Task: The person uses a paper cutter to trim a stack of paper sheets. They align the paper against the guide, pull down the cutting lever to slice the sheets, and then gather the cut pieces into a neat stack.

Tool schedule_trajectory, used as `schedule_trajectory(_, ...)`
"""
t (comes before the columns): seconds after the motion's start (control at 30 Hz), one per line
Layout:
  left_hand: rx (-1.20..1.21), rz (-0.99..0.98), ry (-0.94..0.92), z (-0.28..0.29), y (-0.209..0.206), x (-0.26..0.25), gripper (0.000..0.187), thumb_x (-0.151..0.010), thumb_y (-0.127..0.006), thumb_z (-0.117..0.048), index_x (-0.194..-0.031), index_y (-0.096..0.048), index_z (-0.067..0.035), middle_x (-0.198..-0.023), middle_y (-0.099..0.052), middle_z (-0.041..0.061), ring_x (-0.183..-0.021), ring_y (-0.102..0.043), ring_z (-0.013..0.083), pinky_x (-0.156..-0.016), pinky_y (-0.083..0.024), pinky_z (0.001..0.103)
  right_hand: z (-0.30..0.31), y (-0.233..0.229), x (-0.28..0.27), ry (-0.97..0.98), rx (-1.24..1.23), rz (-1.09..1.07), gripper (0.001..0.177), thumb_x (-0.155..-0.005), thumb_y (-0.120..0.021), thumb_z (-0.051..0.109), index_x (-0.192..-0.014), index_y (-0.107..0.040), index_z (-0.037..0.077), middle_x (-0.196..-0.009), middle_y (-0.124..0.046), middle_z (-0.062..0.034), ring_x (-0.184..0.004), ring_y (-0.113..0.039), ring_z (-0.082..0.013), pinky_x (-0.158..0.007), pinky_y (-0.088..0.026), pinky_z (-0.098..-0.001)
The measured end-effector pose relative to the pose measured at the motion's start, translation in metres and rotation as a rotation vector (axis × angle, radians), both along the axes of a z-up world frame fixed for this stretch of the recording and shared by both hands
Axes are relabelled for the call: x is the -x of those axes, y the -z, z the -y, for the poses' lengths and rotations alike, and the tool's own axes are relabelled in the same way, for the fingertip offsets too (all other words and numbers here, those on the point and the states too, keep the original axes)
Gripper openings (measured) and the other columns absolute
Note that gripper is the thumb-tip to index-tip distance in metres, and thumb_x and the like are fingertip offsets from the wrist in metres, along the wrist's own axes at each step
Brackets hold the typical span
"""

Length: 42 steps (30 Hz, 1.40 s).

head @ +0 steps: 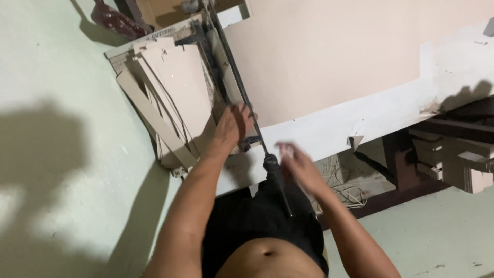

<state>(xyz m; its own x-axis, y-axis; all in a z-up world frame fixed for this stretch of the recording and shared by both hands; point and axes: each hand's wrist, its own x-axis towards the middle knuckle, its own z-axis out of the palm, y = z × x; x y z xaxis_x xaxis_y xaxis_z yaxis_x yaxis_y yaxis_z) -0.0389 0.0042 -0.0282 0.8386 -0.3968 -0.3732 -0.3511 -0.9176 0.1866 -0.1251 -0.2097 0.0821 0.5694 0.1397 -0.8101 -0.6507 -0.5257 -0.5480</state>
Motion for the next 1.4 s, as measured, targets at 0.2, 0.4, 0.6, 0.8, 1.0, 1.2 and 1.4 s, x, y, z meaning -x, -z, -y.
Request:
schedule_trajectory(0.2,0.061,-0.16,0.408,-0.027,0.009,0.034,0.013,-0.095,-0.061,-0.012,-0.094,-0.074,-0.016,-0.11,-0.073,0.004,-0.087,-0.069,0.0292,-0.079,-0.048,0.045,0.053,0.146,-0.039,0.913,-0.194,-0.183,0.088,-0.098,-0.055,0.072,-0.157,-0.015,0.021,-0.139,-0.046,-0.017,-0.09,-0.059,-0.0312,-0.074,-0.052,-0.0405)
schedule_trajectory(0.4,-0.174,-0.178,0.221,-0.055,-0.018,0.004,0.019,-0.083,-0.068,-0.01,-0.095,-0.078,-0.021,-0.111,-0.065,0.01,-0.075,-0.063,0.0312,-0.064,-0.047,0.05,0.1,0.18,-0.013,1.006,-0.337,-0.045,0.068,-0.102,-0.074,0.036,-0.145,-0.027,0.01,-0.101,-0.037,-0.0028,-0.061,-0.058,-0.0204,-0.052,-0.045,-0.0303)
schedule_trajectory(0.6,-0.188,-0.267,-0.142,-0.027,-0.052,-0.03,0.055,-0.102,-0.056,-0.034,-0.154,-0.043,-0.021,-0.151,-0.047,0.025,-0.148,-0.031,0.0433,-0.117,-0.013,0.067,0.041,0.121,-0.027,0.703,-0.241,-0.078,0.03,-0.101,-0.07,0.024,-0.092,-0.067,-0.004,-0.091,-0.073,-0.0253,-0.081,-0.076,-0.0313,-0.082,-0.062,-0.0446)
schedule_trajectory(0.8,-0.281,-0.359,-0.257,0.001,-0.038,-0.044,0.105,-0.086,-0.067,-0.065,-0.165,-0.017,-0.017,-0.166,-0.017,0.032,-0.154,-0.002,0.0478,-0.115,0.012,0.073,0.037,0.13,-0.052,0.63,-0.188,-0.026,0.042,-0.102,-0.07,0.03,-0.1,-0.069,-0.012,-0.096,-0.07,-0.0245,-0.088,-0.075,-0.0346,-0.082,-0.065,-0.0509)
schedule_trajectory(1.0,-0.437,-0.357,-0.304,0.012,-0.007,-0.044,0.119,-0.079,-0.08,-0.054,-0.163,-0.012,-0.005,-0.167,-0.005,0.031,-0.156,0.004,0.0427,-0.115,0.014,0.074,0.007,0.063,-0.072,-0.143,0.183,-0.134,0.074,-0.106,-0.04,0.069,-0.119,-0.074,0.004,-0.076,-0.076,-0.0199,-0.061,-0.076,-0.0298,-0.059,-0.064,-0.0421)
schedule_trajectory(1.2,-0.405,-0.332,-0.295,0.011,0.013,-0.036,0.121,-0.08,-0.079,-0.049,-0.164,-0.002,-0.011,-0.166,-0.007,0.032,-0.155,0.001,0.0461,-0.114,0.012,0.076,-0.072,-0.067,-0.011,-0.57,0.377,-0.112,0.104,-0.089,-0.059,0.069,-0.167,-0.008,0.021,-0.099,-0.072,-0.0337,-0.097,-0.072,-0.0522,-0.084,-0.06,-0.0553)
schedule_trajectory(1.4,-0.236,-0.361,-0.37,0.01,0.004,-0.029,0.121,-0.075,-0.085,-0.04,-0.164,-0.009,-0.011,-0.165,-0.011,0.034,-0.155,0.0,0.0468,-0.114,0.013,0.076,-0.039,0.083,0.071,-0.467,0.345,0.043,0.082,-0.099,-0.047,0.024,-0.166,0.0,0.02,-0.12,-0.066,-0.0365,-0.106,-0.067,-0.0587,-0.094,-0.054,-0.0663)
